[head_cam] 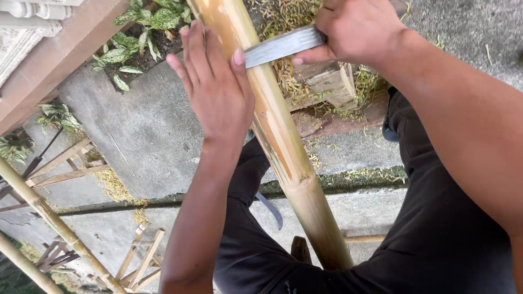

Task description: Shaving the outer layer of a bamboo stalk using a hand knife while seated outdoors.

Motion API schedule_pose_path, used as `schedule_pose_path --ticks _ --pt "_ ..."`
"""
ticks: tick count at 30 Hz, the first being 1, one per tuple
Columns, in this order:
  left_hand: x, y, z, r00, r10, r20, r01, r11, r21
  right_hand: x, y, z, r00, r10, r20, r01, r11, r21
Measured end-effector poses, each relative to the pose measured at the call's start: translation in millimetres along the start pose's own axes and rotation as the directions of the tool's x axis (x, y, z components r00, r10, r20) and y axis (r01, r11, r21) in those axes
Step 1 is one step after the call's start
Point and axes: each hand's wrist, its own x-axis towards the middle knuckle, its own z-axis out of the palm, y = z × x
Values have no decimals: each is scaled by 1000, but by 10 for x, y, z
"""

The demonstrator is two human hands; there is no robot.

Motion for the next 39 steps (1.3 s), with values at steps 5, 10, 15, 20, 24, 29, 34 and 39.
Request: schedule_pose_path --ticks 5,10,15,20,24,29,34,39 --pt "-596 11 -287 985 -157 -76 104 881 -461 -83 -133 -309 977 152 -149 -162 985 -59" --pt "-1438 624 75 922 -310 231 385 686 -618 -280 -702 -202 887 425 180 -461 832 307" --pt "-1573 720 177 860 -412 301 484 471 -738 -480 -1129 -246 868 399 296 -488 798 353" --pt "-1631 692 316 836 -409 367 522 386 -761 -586 -1239 -204 921 268 282 -352 883 309" --pt "-1608 677 304 835 -399 379 527 382 -759 -591 -1245 -159 928 196 317 -288 917 275" --pt "-1648 679 356 877 -376 300 453 439 -776 -508 -1177 -94 921 180 345 -268 937 226" --pt "-1621 683 314 867 -381 321 472 420 -775 -375 -1127 -48 925 187 330 -269 937 221" --pt "-1593 680 280 865 -376 333 480 424 -768 -270 -1112 -26 939 198 281 -266 936 230"
